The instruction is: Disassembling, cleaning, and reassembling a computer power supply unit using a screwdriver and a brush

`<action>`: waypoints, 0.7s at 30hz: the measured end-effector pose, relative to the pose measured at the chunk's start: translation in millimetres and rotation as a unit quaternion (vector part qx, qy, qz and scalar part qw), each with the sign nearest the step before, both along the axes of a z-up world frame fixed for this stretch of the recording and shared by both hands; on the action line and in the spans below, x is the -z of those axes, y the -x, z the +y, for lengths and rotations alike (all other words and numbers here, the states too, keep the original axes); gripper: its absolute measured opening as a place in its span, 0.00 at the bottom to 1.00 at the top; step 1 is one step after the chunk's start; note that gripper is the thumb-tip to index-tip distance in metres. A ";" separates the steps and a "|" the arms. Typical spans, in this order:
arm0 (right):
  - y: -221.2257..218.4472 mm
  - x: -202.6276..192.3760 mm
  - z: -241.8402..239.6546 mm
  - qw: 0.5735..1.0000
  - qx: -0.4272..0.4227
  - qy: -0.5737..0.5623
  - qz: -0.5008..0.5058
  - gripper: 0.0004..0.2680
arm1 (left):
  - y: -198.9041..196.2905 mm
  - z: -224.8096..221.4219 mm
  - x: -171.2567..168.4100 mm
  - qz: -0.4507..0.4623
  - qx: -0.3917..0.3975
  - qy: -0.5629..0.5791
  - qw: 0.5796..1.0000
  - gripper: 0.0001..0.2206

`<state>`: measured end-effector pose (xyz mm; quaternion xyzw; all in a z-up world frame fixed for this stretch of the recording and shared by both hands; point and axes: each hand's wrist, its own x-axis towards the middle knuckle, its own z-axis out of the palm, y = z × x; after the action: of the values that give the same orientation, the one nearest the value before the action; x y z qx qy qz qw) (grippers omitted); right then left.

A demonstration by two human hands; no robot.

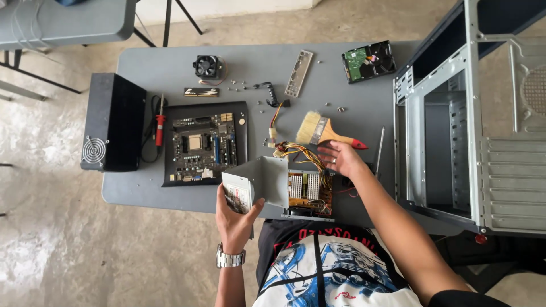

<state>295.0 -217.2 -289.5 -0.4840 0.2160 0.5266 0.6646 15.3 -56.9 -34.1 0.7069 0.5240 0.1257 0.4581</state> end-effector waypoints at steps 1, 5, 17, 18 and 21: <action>0.5 -8.5 -2.2 1.000 0.004 -0.001 0.001 0.10 | -3.2 -0.6 -3.6 0.001 0.004 -0.001 1.000 0.51; 9.0 -4.1 -12.3 0.975 -0.133 0.067 -0.164 0.17 | -7.4 -0.7 -14.3 -0.041 0.027 0.012 0.999 0.50; 60.9 -179.2 -22.1 0.942 -0.276 -0.191 -0.022 0.45 | -14.3 28.5 4.3 -0.365 0.209 0.081 0.904 0.55; 58.5 -183.2 -25.1 0.924 -0.231 -0.305 0.007 0.43 | -20.8 26.3 1.7 -0.344 0.279 0.013 0.896 0.58; 35.3 -177.4 -19.2 0.786 -0.190 -0.567 0.155 0.39 | -55.2 9.6 -56.3 -0.271 0.445 -0.122 0.845 0.50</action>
<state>259.7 -236.4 -112.1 0.0367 -0.1180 0.7379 0.6635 70.4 -47.3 22.2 0.8520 -0.0112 0.1583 0.4989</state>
